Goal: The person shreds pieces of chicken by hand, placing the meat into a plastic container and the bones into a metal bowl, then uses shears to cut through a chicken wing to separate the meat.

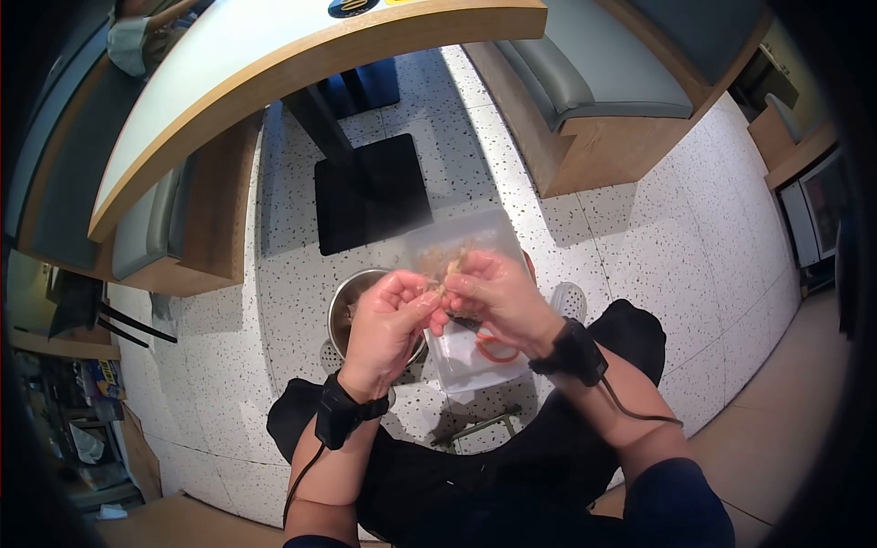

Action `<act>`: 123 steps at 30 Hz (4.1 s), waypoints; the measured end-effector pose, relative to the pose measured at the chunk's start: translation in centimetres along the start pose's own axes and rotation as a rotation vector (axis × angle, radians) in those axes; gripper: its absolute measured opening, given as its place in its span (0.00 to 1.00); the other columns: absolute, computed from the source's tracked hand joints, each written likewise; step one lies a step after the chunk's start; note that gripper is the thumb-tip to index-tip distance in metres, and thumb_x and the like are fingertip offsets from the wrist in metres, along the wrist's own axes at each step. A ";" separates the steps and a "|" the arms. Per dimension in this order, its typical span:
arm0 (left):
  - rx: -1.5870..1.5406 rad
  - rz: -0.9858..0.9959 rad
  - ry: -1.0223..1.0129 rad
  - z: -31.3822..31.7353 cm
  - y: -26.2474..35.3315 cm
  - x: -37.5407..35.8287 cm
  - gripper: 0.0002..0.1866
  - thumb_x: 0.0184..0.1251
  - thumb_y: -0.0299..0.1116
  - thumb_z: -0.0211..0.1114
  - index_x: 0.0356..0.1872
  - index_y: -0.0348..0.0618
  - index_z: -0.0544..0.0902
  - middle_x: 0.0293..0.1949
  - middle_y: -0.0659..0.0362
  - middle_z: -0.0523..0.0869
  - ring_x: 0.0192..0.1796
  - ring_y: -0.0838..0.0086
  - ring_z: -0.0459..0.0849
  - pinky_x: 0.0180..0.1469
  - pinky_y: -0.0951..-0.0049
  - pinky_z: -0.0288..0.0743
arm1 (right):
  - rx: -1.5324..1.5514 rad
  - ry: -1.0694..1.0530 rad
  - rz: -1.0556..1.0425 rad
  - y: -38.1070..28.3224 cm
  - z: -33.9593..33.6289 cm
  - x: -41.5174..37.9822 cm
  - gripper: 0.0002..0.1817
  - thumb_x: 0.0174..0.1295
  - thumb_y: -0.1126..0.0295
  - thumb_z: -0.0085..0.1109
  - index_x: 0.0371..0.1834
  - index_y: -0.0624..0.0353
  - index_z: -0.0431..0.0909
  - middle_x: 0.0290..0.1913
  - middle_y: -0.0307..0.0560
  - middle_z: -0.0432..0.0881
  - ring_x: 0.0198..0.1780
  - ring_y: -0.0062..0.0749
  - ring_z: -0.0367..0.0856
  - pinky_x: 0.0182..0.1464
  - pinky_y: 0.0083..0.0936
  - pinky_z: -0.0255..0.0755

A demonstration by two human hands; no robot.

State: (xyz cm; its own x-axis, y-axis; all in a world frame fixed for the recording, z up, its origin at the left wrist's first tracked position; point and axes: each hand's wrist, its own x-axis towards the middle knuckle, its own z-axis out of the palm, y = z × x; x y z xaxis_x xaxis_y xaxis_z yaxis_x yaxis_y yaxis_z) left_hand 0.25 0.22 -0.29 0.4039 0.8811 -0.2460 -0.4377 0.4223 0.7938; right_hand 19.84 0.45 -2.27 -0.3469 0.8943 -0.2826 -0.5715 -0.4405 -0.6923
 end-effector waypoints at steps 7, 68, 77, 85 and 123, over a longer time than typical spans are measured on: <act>0.129 0.044 0.100 0.5 -0.3 0.3 0.04 0.76 0.21 0.64 0.46 0.36 0.77 0.41 0.47 0.90 0.35 0.73 0.89 0.38 0.75 0.84 | 0.019 0.014 -0.032 0.4 -0.5 0.1 0.06 0.73 0.72 0.66 0.46 0.61 0.79 0.39 0.42 0.86 0.38 0.19 0.86 0.45 0.14 0.81; 0.562 0.243 0.162 1.3 -1.5 -0.4 0.03 0.76 0.20 0.64 0.46 0.30 0.81 0.40 0.54 0.89 0.37 0.76 0.88 0.40 0.77 0.85 | -0.119 0.066 -0.011 -0.3 -0.4 0.0 0.07 0.77 0.73 0.53 0.43 0.64 0.80 0.38 0.42 0.84 0.38 0.20 0.86 0.45 0.17 0.84; 0.508 0.206 0.171 1.6 -1.4 -0.4 0.03 0.76 0.20 0.65 0.45 0.31 0.81 0.39 0.54 0.89 0.36 0.77 0.88 0.39 0.77 0.85 | -0.254 0.094 -0.029 -0.7 0.0 -0.4 0.05 0.75 0.74 0.57 0.41 0.63 0.80 0.38 0.40 0.85 0.38 0.18 0.85 0.43 0.16 0.82; 0.456 0.274 0.292 2.4 -2.8 -0.4 0.03 0.77 0.21 0.64 0.44 0.31 0.81 0.37 0.53 0.89 0.34 0.76 0.88 0.39 0.76 0.85 | -0.291 0.172 -0.142 0.6 0.7 -0.4 0.04 0.72 0.77 0.59 0.37 0.63 0.78 0.36 0.41 0.84 0.33 0.17 0.84 0.38 0.17 0.80; 0.248 -0.332 0.967 -23.9 -16.0 -2.9 0.17 0.66 0.22 0.65 0.55 0.34 0.80 0.36 0.53 0.86 0.31 0.67 0.85 0.30 0.63 0.85 | -1.427 0.292 -0.388 1.7 -3.5 -0.3 0.07 0.61 0.74 0.67 0.41 0.61 0.86 0.53 0.62 0.84 0.49 0.51 0.84 0.55 0.37 0.78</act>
State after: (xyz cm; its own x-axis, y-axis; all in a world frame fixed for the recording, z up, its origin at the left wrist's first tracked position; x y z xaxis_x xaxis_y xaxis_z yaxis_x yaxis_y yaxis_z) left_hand -13.09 -4.03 -25.58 -0.3877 0.5695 -0.7248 -0.2020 0.7147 0.6696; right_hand 21.59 -0.27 -5.74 -0.0938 0.9935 0.0644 0.6516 0.1102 -0.7506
